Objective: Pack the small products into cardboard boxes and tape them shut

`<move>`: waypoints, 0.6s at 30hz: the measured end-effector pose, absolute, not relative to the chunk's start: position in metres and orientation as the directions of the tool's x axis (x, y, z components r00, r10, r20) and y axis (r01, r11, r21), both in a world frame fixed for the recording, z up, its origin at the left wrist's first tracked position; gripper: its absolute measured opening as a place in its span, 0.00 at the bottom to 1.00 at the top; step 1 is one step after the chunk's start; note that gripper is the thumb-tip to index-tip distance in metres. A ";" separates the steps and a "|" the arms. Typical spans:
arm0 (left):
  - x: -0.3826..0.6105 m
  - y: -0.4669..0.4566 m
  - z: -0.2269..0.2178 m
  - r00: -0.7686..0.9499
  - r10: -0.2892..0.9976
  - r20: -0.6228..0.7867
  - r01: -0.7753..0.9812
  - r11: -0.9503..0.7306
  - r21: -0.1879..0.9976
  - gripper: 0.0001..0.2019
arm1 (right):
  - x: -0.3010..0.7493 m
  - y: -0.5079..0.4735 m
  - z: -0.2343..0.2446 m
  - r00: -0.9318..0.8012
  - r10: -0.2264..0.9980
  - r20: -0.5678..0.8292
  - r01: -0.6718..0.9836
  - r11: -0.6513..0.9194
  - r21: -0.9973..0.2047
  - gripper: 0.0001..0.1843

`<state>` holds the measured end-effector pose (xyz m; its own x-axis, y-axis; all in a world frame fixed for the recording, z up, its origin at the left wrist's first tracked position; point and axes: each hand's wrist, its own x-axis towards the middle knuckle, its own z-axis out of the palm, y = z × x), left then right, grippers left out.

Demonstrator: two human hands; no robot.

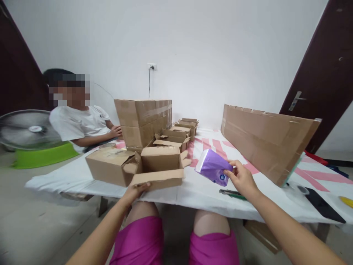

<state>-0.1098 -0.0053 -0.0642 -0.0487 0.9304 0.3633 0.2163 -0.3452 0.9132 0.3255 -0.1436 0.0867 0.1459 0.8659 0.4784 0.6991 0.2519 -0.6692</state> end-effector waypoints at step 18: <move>0.043 -0.087 -0.090 0.305 0.897 0.320 0.273 -0.405 0.873 0.29 | 0.323 -0.123 -0.079 0.317 0.886 0.338 0.535 0.128 -0.835 0.29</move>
<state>0.0429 -0.0868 -0.0899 0.3054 0.8967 0.3204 0.2730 -0.4048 0.8727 0.3226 -0.1232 -0.0787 0.3166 0.8862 0.3384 0.5350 0.1277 -0.8351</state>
